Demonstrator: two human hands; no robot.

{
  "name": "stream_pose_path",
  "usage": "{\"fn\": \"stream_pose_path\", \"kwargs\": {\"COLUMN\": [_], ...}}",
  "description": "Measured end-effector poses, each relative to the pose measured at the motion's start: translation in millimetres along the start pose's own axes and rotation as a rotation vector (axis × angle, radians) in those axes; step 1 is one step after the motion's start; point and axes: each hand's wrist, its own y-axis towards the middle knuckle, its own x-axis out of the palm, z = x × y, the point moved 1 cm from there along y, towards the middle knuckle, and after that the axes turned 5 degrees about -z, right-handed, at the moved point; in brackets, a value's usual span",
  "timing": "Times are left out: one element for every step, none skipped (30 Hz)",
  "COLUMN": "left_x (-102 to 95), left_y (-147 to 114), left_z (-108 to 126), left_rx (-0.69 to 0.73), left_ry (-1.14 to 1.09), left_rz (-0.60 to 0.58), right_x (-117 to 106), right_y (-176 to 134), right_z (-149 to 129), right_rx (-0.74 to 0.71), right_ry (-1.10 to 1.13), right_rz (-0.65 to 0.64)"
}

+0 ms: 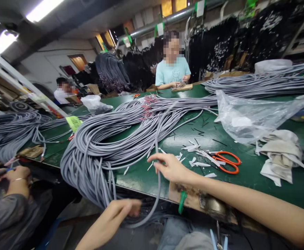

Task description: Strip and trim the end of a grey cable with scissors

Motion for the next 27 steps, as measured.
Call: {"fn": "stream_pose_path", "kwargs": {"left_x": [0.1, -0.4, -0.6, 0.1, 1.9, 5.1, 9.5, 15.3, 22.4, 30.6, 39.5, 48.8, 58.3, 67.7, 76.8, 85.5, 93.5, 100.8, 107.1, 112.4, 116.6, 119.4, 121.1, 121.7, 121.4, 120.7, 119.8], "left_y": [17, 35, 51, 66, 79, 88, 94, 97, 97, 96, 96, 95, 96, 97, 99, 101, 103, 105, 107, 109, 110, 112, 113, 115, 116, 117, 118], "left_z": [8, 19, 32, 46, 61, 75, 87, 97, 103, 107, 108, 107, 104, 100, 97, 94, 92, 91, 91, 92, 93, 95, 97, 98, 100, 102, 104], "left_rx": [0.026, 0.074, 0.131, 0.194, 0.258, 0.319, 0.382, 0.428, 0.46, 0.479, 0.485, 0.479, 0.464, 0.442, 0.419, 0.395, 0.374, 0.358, 0.346, 0.34, 0.343, 0.362, 0.399, 0.447, 0.496, 0.541, 0.576], "left_ry": [-0.124, -0.262, -0.405, -0.548, -0.663, -0.716, -0.714, -0.654, -0.533, -0.373, -0.192, -0.01, 0.156, 0.294, 0.406, 0.492, 0.555, 0.595, 0.615, 0.613, 0.591, 0.545, 0.484, 0.417, 0.356, 0.307, 0.274], "left_rz": [0.038, 0.14, 0.238, 0.316, 0.389, 0.467, 0.579, 0.701, 0.813, 0.904, 0.958, 0.973, 0.959, 0.932, 0.905, 0.884, 0.874, 0.872, 0.868, 0.858, 0.845, 0.832, 0.817, 0.796, 0.769, 0.739, 0.708], "right_x": [5, 11, 16, 21, 25, 27, 28, 26, 22, 15, 6, -5, -17, -29, -39, -47, -53, -58, -60, -62, -64, -66, -69, -71, -74, -77, -79], "right_y": [-7, -15, -23, -31, -38, -44, -50, -55, -60, -64, -68, -73, -77, -81, -85, -89, -92, -95, -96, -96, -96, -94, -92, -90, -88, -86, -85], "right_z": [-3, -6, -9, -11, -14, -15, -17, -18, -19, -20, -20, -19, -17, -15, -12, -8, -4, -1, 3, 7, 10, 14, 18, 21, 24, 27, 29], "right_rx": [-0.035, -0.073, -0.09, -0.096, -0.106, -0.116, -0.132, -0.156, -0.181, -0.201, -0.209, -0.2, -0.168, -0.12, -0.092, -0.085, -0.09, -0.105, -0.118, -0.12, -0.109, -0.089, -0.061, -0.028, 0.004, 0.031, 0.053], "right_ry": [-0.07, -0.168, -0.265, -0.354, -0.421, -0.479, -0.534, -0.588, -0.646, -0.693, -0.719, -0.712, -0.655, -0.564, -0.473, -0.394, -0.335, -0.297, -0.27, -0.241, -0.2, -0.141, -0.067, 0.005, 0.063, 0.102, 0.123], "right_rz": [-0.104, -0.203, -0.285, -0.354, -0.419, -0.469, -0.504, -0.515, -0.489, -0.427, -0.327, -0.194, -0.044, 0.128, 0.251, 0.329, 0.38, 0.397, 0.403, 0.406, 0.417, 0.429, 0.442, 0.456, 0.473, 0.484, 0.493]}}
